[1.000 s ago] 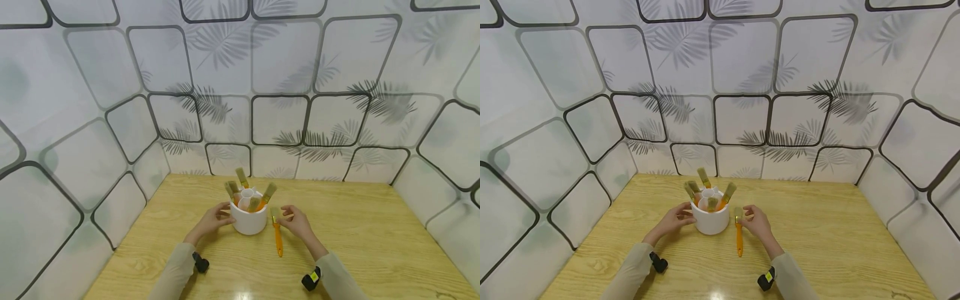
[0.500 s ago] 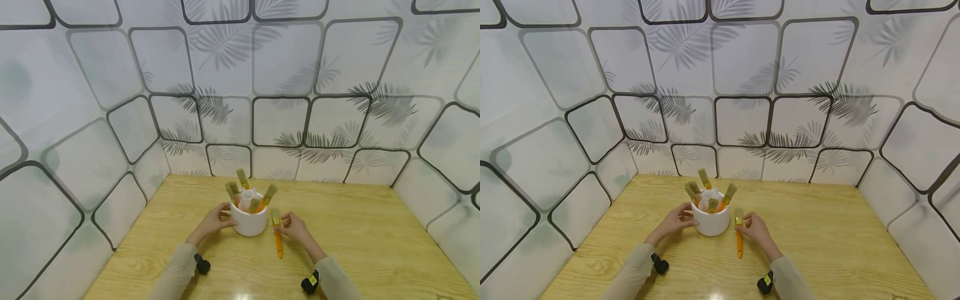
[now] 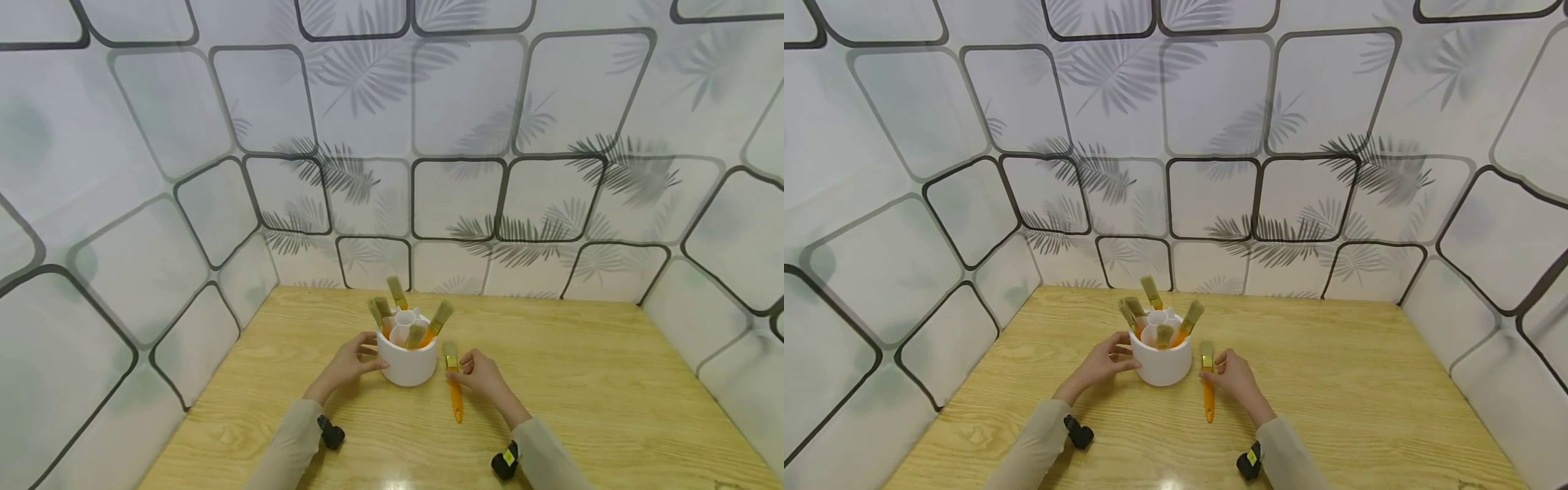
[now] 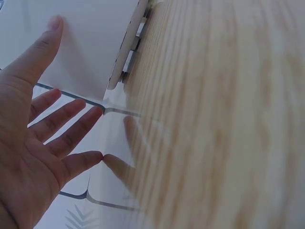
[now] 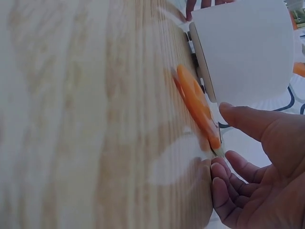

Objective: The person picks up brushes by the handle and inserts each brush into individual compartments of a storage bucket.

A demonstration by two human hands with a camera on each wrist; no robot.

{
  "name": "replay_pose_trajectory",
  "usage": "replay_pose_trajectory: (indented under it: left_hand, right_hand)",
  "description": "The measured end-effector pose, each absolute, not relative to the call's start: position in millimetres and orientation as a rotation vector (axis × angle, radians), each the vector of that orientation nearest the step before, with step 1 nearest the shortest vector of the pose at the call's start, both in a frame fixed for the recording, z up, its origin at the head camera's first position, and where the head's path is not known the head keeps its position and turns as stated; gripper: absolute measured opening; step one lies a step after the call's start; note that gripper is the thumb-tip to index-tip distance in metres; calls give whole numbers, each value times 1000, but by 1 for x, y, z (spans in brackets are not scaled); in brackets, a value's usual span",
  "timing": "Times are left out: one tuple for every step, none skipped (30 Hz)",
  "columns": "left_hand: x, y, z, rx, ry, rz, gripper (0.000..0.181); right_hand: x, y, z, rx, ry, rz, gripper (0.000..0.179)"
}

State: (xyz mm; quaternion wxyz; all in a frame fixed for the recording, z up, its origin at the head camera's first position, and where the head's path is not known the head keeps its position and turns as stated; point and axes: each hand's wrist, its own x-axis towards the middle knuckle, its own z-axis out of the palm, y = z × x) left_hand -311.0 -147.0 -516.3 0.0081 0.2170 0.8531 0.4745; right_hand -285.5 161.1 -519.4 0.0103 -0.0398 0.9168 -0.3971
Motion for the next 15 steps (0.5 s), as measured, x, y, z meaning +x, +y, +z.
replay_pose_trajectory:
  left_hand:
    - [-311,-147,-517,677,2667,1484,63]
    - [-312,-147,-517,670,2666,1487,63]
    - [-312,-147,-517,669,2667,1486,63]
    - [-312,-147,-517,667,2666,1486,63]
    - [-312,-147,-518,665,2668,1483,62]
    - [-312,-146,-518,664,2668,1480,62]
    - [-312,-146,-518,664,2667,1479,62]
    - [-312,-146,-517,662,2663,1479,61]
    - [-312,-145,-516,660,2659,1483,60]
    - [-311,-145,-515,660,2653,1487,60]
    - [-309,-144,-513,663,2648,1490,59]
    - [-307,-143,-509,671,2639,1496,59]
    - [-304,-143,-505,677,2629,1501,58]
    - [-301,-142,-500,678,2620,1500,58]
    - [-298,-142,-495,681,2612,1497,57]
  right_hand:
    - [-286,161,-520,-121,2859,-1234,40]
    - [-286,161,-519,-114,2857,-1231,40]
    - [-286,161,-519,-108,2857,-1227,41]
    - [-286,161,-519,-108,2860,-1220,41]
    - [-287,161,-518,-103,2865,-1209,41]
    - [-287,161,-518,-98,2870,-1203,41]
    - [-287,161,-518,-97,2876,-1194,40]
    - [-287,161,-517,-97,2885,-1182,39]
    - [-287,160,-517,-98,2891,-1172,39]
    - [-287,160,-516,-103,2897,-1162,38]
    - [-287,160,-516,-103,2901,-1153,38]
    - [-286,159,-515,-108,2904,-1147,37]
    - [-286,159,-515,-116,2906,-1142,37]
    - [-286,159,-514,-123,2908,-1138,36]
    - [-285,159,-513,-126,2907,-1137,36]
